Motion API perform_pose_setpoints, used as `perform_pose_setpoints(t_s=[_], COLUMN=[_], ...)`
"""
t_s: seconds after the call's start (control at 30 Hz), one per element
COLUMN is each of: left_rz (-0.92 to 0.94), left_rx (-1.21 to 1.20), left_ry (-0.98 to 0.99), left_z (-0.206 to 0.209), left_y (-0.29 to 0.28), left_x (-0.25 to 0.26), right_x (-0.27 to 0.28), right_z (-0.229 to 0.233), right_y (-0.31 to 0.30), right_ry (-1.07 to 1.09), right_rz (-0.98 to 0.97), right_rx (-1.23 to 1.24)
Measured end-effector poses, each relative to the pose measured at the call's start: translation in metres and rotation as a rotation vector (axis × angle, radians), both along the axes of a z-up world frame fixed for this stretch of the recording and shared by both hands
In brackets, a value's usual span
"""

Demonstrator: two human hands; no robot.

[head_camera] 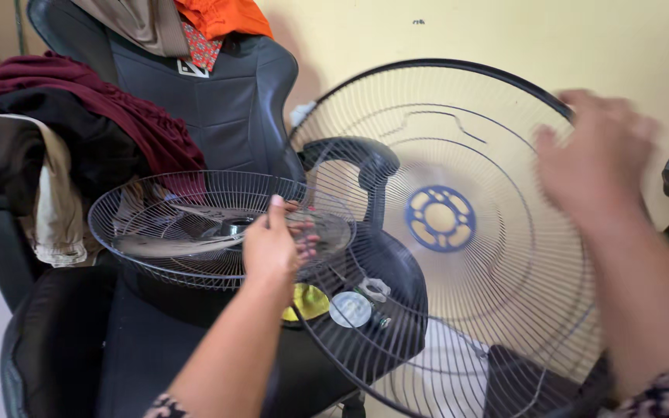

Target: The person disassembles a standing fan by removing the front grille, the central cap, the fan blades, and the rear grille. They use a screwdriver to loosen a screw on the front grille and a brush to dust the rear grille.

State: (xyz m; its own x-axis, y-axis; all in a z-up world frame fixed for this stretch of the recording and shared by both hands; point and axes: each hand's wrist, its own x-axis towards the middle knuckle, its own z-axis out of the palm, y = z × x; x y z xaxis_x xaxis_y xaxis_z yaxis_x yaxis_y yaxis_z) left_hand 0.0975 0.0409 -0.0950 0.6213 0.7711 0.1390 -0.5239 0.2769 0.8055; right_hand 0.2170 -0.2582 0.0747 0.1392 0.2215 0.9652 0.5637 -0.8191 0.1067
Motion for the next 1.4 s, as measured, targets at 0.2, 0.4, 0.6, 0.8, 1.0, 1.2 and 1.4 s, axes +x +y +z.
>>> perform_pose_setpoints(t_s=[0.2, 0.4, 0.6, 0.8, 1.0, 1.2, 1.4], left_rz=[0.060, 0.047, 0.199, 0.305, 0.255, 0.282, 0.218], left_rx=[-0.075, -0.069, -0.002, 0.050, -0.158, -0.228, -0.292], left_ry=[0.026, 0.070, 0.168, 0.223, 0.158, 0.207, 0.182], left_z=[0.018, 0.021, 0.038, 0.040, 0.013, -0.010, -0.037], left_y=[0.081, 0.160, 0.183, 0.215, 0.268, 0.300, 0.308], left_x=[-0.025, -0.045, -0.078, -0.108, -0.108, -0.100, -0.096], right_x=[0.054, 0.059, 0.062, 0.108, 0.162, 0.170, 0.155], right_z=[-0.021, -0.040, -0.047, -0.060, -0.087, -0.115, -0.135], right_y=[-0.039, 0.010, 0.062, 0.116, 0.170, 0.195, 0.198], right_ry=[0.757, 1.132, 1.196, 1.393, 1.619, 1.797, 1.907], right_rz=[0.083, 0.810, 1.028, 1.153, 1.281, 1.417, 1.441], right_rx=[0.171, 0.492, 0.543, 0.578, 0.650, 0.712, 0.752])
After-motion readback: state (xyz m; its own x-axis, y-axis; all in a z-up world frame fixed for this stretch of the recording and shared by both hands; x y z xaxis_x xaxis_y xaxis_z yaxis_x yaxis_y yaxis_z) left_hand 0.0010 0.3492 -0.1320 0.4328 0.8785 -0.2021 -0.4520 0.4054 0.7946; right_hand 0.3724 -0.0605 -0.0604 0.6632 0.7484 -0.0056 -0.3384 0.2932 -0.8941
